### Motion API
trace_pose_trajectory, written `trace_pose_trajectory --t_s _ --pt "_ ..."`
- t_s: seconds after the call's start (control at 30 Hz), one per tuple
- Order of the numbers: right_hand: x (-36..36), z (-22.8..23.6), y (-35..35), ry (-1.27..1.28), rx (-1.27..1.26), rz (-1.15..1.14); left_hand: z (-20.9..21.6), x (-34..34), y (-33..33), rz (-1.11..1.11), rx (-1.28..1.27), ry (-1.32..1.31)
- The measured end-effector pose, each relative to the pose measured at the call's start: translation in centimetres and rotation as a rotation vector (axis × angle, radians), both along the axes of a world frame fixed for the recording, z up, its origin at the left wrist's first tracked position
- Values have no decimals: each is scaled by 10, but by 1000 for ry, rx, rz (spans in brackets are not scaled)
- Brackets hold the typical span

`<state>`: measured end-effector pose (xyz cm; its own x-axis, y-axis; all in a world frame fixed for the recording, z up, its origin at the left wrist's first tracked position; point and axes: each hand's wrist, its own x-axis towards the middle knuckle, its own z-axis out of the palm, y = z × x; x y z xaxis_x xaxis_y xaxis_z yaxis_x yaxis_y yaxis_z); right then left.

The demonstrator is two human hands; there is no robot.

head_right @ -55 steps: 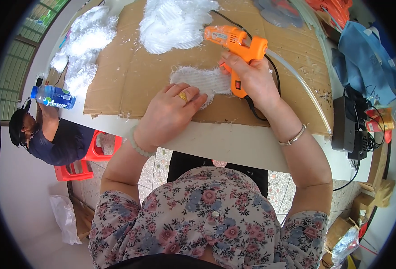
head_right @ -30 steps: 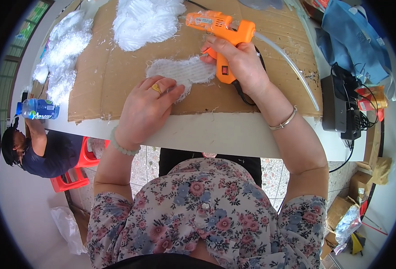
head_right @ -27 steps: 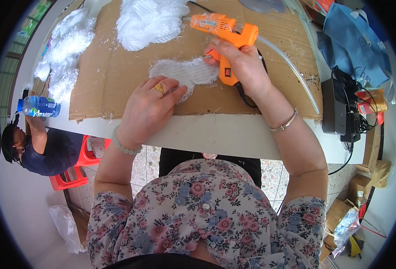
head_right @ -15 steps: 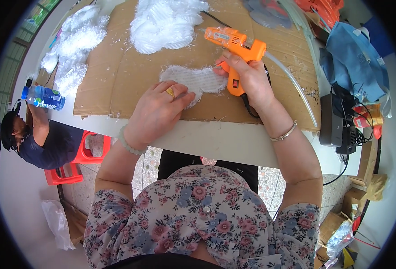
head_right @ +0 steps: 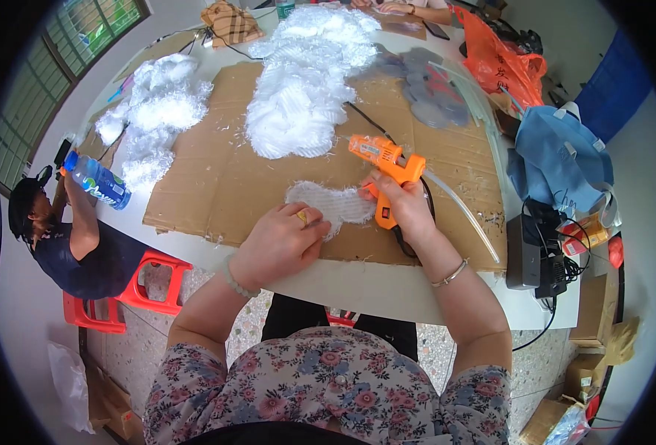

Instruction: Applying hot glue to white stuffing material and attaching it to a surface.

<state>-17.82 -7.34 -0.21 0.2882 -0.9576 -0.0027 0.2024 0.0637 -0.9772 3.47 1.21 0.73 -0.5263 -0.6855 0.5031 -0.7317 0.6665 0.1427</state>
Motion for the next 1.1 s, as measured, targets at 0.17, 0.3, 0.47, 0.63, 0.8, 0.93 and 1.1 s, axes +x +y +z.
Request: trace_pose_trajectory --t_s 0.17,0.3,0.47,0.63,0.8,0.93,1.1 --pt "0 -4 -3 -2 -13 11 1 0 -1 -3 3 -1" --pt "5 3 0 -11 -46 -15 -3 -1 -2 0 -58 15" --pt "4 1 -1 14 -43 -28 -7 -4 -7 0 -78 -88" --pt "2 2 -1 -16 -23 -54 -6 -6 -15 -87 -85 -192" --pt "-15 29 -1 135 -87 -125 -10 -7 -22 -156 -130 -217" --pt "-39 47 9 240 -252 -28 -8 -4 -21 -142 -155 -182" --pt "-74 52 23 437 -199 167 -10 -1 -23 -162 -110 -129"
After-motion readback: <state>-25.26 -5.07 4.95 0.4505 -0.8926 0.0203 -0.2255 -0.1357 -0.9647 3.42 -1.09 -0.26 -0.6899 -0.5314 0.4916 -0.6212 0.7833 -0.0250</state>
